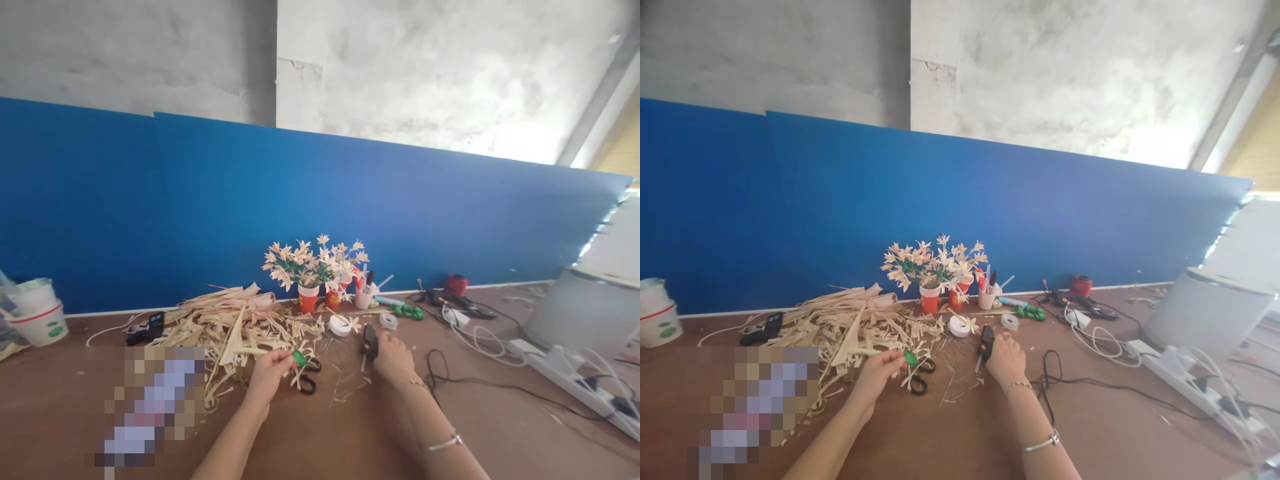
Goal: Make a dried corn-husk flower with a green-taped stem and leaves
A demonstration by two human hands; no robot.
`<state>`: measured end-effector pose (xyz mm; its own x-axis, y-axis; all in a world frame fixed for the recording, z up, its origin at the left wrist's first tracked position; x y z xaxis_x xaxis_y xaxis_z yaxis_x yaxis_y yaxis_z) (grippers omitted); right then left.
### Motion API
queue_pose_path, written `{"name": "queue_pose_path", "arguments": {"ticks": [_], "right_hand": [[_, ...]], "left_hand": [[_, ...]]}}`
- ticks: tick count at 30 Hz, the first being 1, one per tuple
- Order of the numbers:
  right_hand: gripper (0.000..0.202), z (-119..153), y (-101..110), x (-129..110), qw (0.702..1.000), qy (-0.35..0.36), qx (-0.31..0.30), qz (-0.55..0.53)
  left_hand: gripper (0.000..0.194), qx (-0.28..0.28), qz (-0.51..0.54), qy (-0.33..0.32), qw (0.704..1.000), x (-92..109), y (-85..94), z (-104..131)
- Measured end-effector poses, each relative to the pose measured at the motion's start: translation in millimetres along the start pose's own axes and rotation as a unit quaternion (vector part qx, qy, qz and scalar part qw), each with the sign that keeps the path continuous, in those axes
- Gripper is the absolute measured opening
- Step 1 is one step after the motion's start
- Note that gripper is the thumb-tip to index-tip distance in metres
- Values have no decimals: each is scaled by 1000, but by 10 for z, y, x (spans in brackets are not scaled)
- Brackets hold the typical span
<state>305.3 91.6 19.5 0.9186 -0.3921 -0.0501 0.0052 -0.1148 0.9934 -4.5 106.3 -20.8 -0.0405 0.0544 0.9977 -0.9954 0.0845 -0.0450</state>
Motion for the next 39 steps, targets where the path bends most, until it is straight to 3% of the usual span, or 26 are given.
{"name": "queue_pose_path", "arguments": {"ticks": [5,11,16,19,22,26,29,35,39], "right_hand": [[42,-54,-128,44,1000,8,-10,10],[39,-103,-4,208,999,19,33,-24],[29,-86,66,390,981,-4,70,-181],[27,15,293,355,929,20,156,-334],[23,206,619,49,856,114,227,-450],[10,519,764,-875,827,332,118,-438],[3,715,619,-1318,817,412,48,-401],[6,704,264,-1417,821,406,35,-400],[7,700,168,-1422,826,409,29,-387]], "left_hand": [[32,1,-7,3,1000,-88,31,-49],[35,10,-1,10,1000,-164,66,-105],[33,9,12,5,1000,-84,58,-74],[30,11,5,2,1000,-26,51,-36],[26,14,10,2,1000,-7,47,-17],[23,20,28,1,999,-32,54,-37],[26,23,30,3,999,-50,59,-52],[28,34,24,9,999,-20,65,-8],[23,31,19,14,999,11,45,30]]}}
Point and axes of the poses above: each hand's wrist, its own z-axis away from the middle knuckle, its own y-axis out of the back of the hand, x = y × z, the point moved 10 cm from there along -z, towards the middle knuckle, and after that the axes turned 1 degree about -x, right-handed, at the moved point
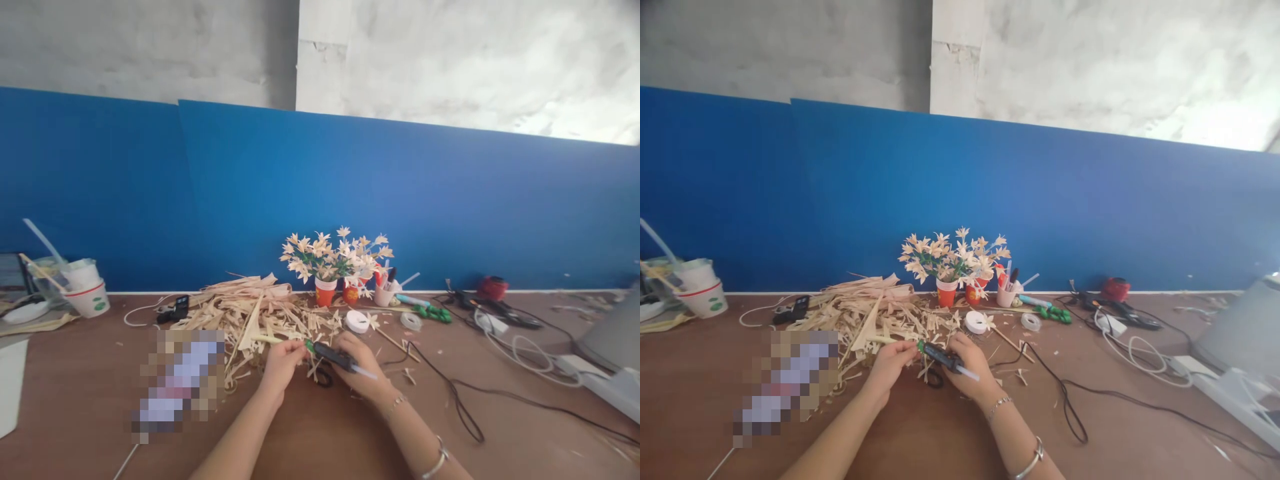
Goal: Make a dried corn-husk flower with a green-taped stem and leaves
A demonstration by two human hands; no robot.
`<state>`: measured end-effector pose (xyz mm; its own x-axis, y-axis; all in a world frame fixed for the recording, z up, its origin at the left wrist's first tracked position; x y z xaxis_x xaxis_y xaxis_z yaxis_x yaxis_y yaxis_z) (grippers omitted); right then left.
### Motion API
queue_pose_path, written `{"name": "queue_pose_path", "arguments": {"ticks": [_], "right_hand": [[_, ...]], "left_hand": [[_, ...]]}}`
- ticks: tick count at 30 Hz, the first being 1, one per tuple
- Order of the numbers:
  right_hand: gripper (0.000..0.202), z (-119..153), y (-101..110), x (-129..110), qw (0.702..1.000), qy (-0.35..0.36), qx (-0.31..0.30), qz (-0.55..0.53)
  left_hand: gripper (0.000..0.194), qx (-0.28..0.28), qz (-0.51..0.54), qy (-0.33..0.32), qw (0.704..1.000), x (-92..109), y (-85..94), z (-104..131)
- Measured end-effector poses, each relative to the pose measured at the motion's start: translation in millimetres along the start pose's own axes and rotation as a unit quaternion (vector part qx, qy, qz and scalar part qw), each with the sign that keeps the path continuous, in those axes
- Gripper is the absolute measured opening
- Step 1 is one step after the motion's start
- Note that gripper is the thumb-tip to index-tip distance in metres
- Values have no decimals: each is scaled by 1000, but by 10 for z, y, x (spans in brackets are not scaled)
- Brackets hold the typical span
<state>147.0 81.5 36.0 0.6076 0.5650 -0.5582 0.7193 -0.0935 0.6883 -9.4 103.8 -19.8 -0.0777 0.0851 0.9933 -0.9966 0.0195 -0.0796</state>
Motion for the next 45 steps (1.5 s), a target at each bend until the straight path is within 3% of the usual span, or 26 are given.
{"name": "queue_pose_path", "arguments": {"ticks": [45], "right_hand": [[8,-10,-34,0,1000,-12,2,10]], "left_hand": [[25,-14,-14,8,1000,42,-30,48]]}}
Point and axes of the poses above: each hand's wrist, its own z-axis away from the middle knuckle, its own y-axis out of the back of the hand, x = y × z, the point moved 10 cm from there along -z, towards the middle knuckle, and after that the axes turned 1 degree about -x, right-handed, at the moved point
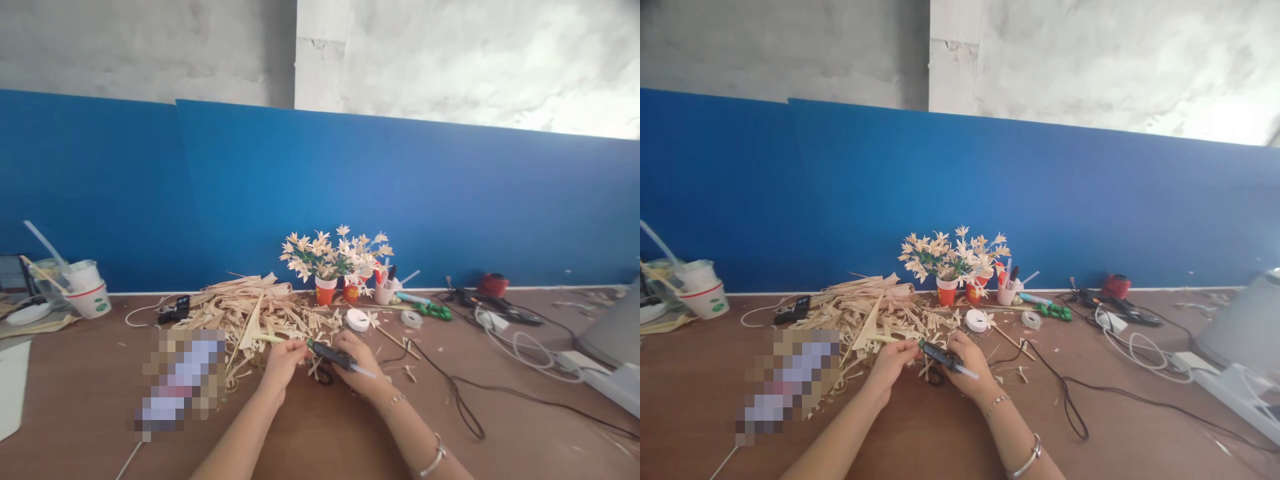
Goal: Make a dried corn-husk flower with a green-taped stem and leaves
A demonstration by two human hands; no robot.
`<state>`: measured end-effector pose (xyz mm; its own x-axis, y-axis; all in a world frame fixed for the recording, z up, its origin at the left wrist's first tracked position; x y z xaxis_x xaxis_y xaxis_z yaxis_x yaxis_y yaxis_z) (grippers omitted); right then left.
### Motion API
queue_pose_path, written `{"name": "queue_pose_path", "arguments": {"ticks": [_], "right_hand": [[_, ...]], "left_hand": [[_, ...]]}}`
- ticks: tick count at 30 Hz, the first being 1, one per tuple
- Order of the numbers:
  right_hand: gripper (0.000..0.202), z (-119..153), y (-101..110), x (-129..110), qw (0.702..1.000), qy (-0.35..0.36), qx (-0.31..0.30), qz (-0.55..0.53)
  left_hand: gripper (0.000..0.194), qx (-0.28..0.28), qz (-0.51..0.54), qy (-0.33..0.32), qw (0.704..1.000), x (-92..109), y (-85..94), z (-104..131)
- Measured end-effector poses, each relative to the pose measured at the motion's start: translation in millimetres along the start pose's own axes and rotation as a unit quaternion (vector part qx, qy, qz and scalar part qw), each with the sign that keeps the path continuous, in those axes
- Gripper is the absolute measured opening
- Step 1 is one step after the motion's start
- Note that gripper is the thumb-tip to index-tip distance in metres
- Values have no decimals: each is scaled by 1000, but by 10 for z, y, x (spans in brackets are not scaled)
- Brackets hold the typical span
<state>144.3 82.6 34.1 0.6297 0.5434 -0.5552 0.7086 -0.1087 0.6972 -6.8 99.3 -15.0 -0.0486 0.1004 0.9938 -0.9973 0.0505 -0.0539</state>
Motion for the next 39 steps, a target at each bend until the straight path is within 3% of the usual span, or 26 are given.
{"name": "queue_pose_path", "arguments": {"ticks": [39], "right_hand": [[10,-3,15,-28,1000,5,8,1]], "left_hand": [[24,8,-11,0,1000,-3,24,9]]}}
Point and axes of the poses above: each hand's wrist, its own z-axis away from the middle knuckle, its own y-axis out of the back of the hand, x = y × z, the point moved 10 cm from there along -z, towards the middle knuckle, and after that the axes turned 1 degree about -x, right-handed, at the moved point
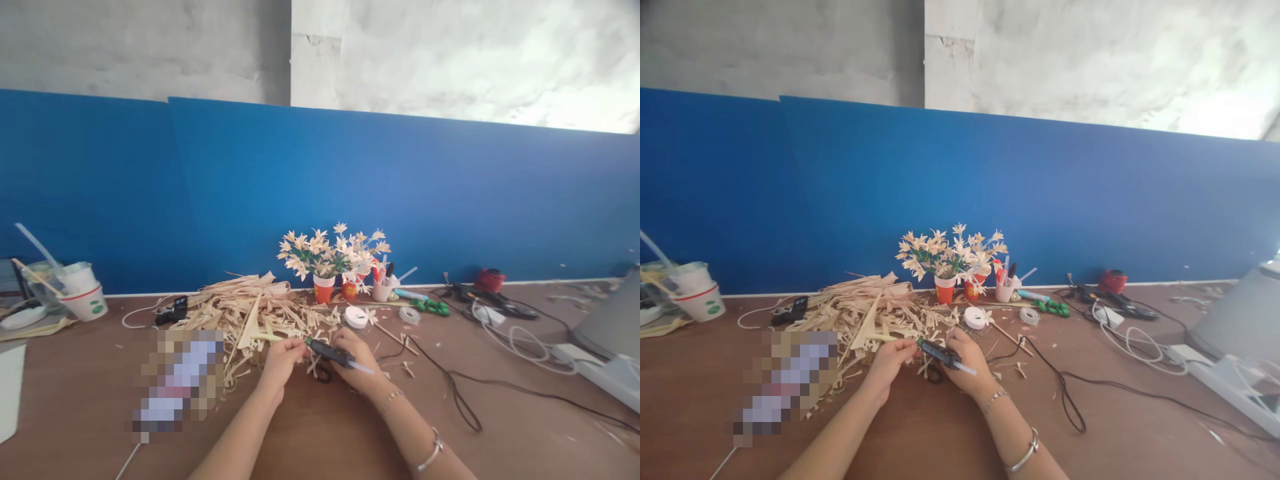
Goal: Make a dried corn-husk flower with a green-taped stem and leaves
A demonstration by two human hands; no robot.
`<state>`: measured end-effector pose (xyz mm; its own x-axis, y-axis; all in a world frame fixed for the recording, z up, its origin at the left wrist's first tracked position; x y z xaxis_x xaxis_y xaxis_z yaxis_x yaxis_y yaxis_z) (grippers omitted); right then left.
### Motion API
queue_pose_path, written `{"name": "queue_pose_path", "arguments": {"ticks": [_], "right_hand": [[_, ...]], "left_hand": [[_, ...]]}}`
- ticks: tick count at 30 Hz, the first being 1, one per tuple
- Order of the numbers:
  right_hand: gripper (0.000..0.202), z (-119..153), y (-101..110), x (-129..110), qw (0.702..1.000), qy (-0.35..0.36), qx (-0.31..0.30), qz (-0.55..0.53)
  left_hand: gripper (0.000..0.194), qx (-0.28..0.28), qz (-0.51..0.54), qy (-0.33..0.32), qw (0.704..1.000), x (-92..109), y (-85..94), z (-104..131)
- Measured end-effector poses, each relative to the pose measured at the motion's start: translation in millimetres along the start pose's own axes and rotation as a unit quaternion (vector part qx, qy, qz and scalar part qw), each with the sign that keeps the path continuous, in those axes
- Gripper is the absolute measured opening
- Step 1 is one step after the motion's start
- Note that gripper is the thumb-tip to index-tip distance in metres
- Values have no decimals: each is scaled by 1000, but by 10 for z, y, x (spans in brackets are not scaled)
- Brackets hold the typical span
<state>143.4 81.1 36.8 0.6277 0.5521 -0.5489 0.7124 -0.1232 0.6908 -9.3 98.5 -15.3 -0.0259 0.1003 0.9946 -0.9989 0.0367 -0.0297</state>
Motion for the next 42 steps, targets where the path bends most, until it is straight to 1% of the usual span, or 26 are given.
{"name": "queue_pose_path", "arguments": {"ticks": [6,24,33,42], "right_hand": [[10,-3,-2,3,1000,0,2,-3],[11,-1,19,2,1000,-1,12,4],[10,-2,13,-8,1000,-1,8,5],[11,-1,29,-19,1000,-9,8,10]], "left_hand": [[27,5,-3,7,1000,-8,9,10],[22,1,19,14,1000,-38,3,-10],[24,-3,7,9,1000,-15,1,-2],[25,-10,14,9,1000,-37,-13,-14]]}}
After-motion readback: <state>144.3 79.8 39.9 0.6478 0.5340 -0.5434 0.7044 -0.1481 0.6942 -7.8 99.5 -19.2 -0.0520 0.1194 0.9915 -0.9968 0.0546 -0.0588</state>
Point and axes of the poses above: each hand's wrist, its own z-axis away from the middle knuckle, its own y-axis out of the back of the hand, x = y × z, the point moved 10 cm from there along -z, towards the middle knuckle, and after that the axes turned 1 degree about -x, right-handed, at the moved point
